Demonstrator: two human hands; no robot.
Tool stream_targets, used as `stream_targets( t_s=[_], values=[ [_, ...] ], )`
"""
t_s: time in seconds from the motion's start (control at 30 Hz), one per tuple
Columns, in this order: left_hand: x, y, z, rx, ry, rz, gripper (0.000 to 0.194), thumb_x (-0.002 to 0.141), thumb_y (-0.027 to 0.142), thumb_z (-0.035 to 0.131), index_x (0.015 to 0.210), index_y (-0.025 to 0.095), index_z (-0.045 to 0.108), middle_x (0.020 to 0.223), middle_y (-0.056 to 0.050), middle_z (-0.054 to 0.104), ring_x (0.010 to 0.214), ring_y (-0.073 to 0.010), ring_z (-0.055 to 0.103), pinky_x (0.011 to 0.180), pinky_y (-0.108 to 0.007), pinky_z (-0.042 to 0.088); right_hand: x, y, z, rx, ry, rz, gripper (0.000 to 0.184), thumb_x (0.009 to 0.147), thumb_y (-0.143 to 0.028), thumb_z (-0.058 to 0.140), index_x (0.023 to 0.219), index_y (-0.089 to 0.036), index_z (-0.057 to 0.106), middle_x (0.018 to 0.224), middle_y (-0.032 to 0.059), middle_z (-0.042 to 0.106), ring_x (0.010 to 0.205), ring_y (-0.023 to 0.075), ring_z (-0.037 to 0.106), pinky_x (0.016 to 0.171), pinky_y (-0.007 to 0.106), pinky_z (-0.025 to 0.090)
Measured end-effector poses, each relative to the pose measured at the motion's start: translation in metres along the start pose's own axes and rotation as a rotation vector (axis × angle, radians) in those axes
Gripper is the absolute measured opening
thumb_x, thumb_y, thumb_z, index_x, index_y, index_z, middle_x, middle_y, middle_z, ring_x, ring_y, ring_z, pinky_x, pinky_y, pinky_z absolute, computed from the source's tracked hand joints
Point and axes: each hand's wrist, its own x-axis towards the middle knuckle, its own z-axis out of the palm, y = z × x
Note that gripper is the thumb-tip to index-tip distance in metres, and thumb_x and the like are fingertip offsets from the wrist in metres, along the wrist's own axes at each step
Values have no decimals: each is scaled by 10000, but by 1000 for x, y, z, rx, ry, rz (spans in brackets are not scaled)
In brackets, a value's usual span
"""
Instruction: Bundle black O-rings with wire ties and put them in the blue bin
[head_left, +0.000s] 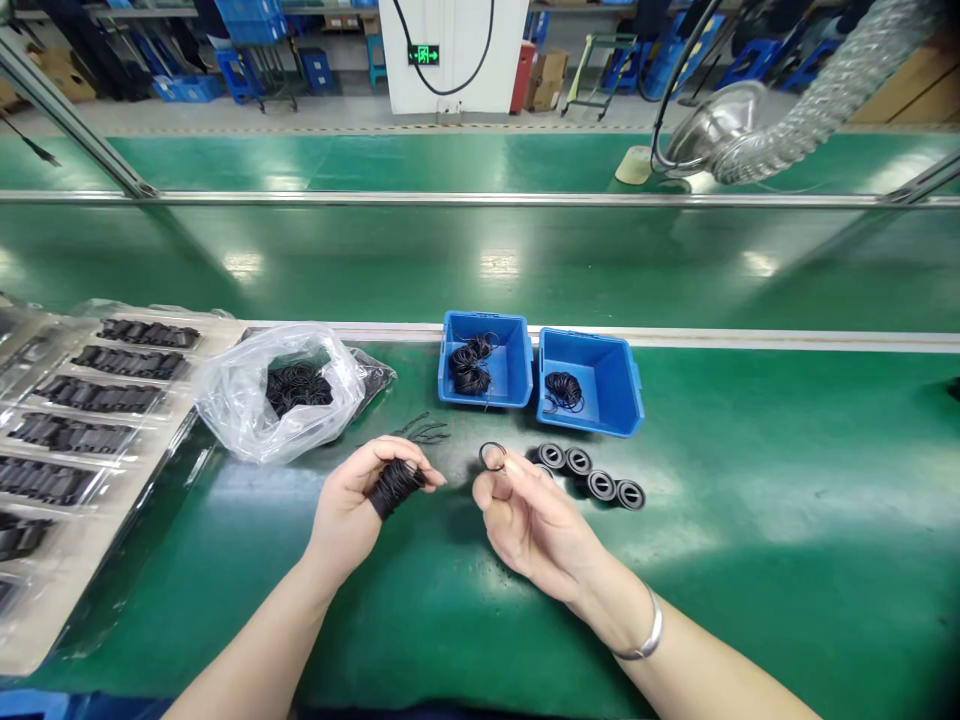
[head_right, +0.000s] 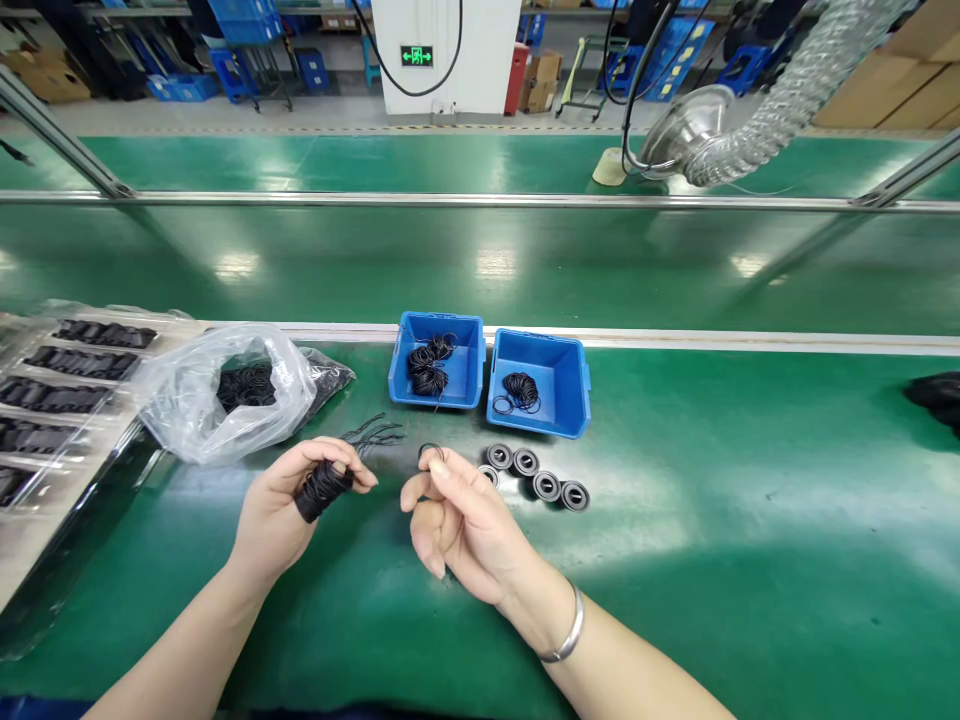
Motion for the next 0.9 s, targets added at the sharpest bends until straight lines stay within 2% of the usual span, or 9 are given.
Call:
stream_targets(
  t_s=[0.13,0.23,0.33,0.43,0.5,0.6,0.77,0.9],
  values=[
    [-1,3,2,15,-39,-100,127,945,139,608,1021,213,677,930,-17,682,824,-163,736,790,-299,604,0,-2,5,-22,-14,-26,144,862,-272,757,830,-184,648,914,25,689,622,87,616,502,175,480],
    [-4,3,3,52,-70,-141,113,933,163,631,1024,217,670,904,-17,702,805,-164,738,786,-292,593,1,1,8,-220,8,-92,120,872,-282,752,839,-173,714,779,14,671,600,89,599,583,216,483],
    [-5,0,2,207,-96,-78,126,917,156,641,1012,215,699,938,-39,709,838,-174,725,776,-286,578,2,7,7,-443,38,-197,118,837,-267,787,934,-204,763,724,-16,619,583,86,574,626,247,467],
    [-4,-1,1,411,-148,31,165,901,127,645,1008,219,731,952,-52,729,895,-178,701,802,-272,546,2,11,4,-584,33,-247,105,802,-246,810,900,-227,776,801,-20,576,582,79,546,579,249,431],
    [-4,-1,0,450,-177,51,180,898,117,644,1009,224,737,942,-51,737,885,-173,698,814,-272,535,1,11,3,-639,35,-251,66,798,-233,810,850,-224,769,798,-22,560,578,77,529,549,244,397],
    [-3,0,1,384,-180,-7,167,900,130,648,993,229,745,934,-49,729,875,-176,698,807,-277,538,1,10,3,-605,33,-218,79,783,-225,824,781,-214,746,764,-32,558,563,71,509,545,244,374],
    [-2,1,3,114,-198,-198,132,885,153,685,978,219,752,942,-41,677,816,-167,706,765,-281,568,1,6,6,-494,39,-147,134,797,-251,816,710,-199,728,656,-36,575,574,94,505,590,261,387],
    [-1,1,3,-31,-204,-257,123,891,149,681,982,208,740,927,-25,659,755,-148,714,752,-282,577,1,4,9,-604,34,-194,135,849,-289,763,748,-200,759,658,-6,631,640,136,555,649,291,436]
  ],
)
